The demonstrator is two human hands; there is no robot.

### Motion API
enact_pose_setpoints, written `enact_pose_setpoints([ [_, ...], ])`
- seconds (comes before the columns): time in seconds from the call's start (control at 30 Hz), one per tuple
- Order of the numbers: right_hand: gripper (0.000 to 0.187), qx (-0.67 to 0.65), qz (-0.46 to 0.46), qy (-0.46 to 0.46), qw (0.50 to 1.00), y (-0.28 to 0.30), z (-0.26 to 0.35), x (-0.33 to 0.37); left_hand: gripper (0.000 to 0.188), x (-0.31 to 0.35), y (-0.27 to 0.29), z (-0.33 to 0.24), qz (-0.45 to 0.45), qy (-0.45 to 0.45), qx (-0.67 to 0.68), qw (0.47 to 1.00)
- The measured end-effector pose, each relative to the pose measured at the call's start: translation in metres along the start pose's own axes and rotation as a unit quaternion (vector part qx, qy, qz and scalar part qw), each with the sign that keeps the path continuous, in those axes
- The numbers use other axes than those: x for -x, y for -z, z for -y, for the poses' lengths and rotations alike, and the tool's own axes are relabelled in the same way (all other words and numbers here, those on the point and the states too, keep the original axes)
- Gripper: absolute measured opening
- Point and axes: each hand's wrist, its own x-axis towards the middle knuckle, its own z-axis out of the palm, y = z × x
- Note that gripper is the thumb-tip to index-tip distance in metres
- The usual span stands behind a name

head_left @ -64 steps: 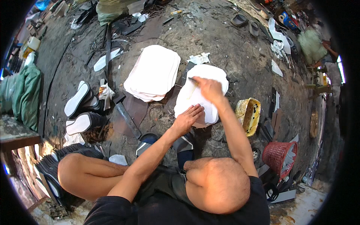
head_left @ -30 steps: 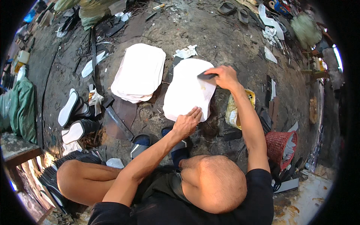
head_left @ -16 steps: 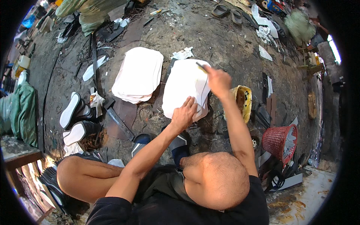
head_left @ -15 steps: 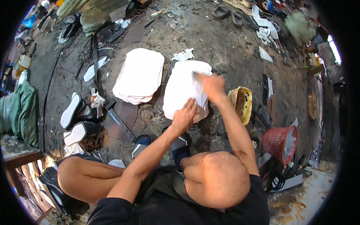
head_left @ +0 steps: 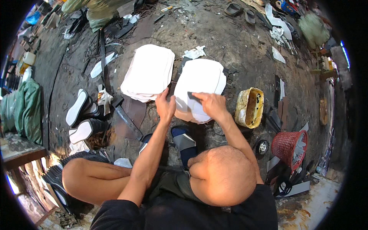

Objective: The person sits on the ground and applies glue from a yellow container to white shoe insoles using a black scraper. They spread the glue evenly, then stack the treated insoles onto a growing pile.

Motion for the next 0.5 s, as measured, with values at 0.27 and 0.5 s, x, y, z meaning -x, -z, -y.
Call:
enact_pose_setpoints([
  [0.27,0.046,0.162,-0.018,0.102,0.981,-0.024,0.012,0.088,0.040,0.002,0.005,-0.042,0.097,0.008,0.033,0.995],
  [0.5,0.048,0.125,-0.015,0.106,0.986,-0.018,0.009,0.106,0.047,0.009,0.001,-0.068,0.128,0.039,0.246,0.960],
])
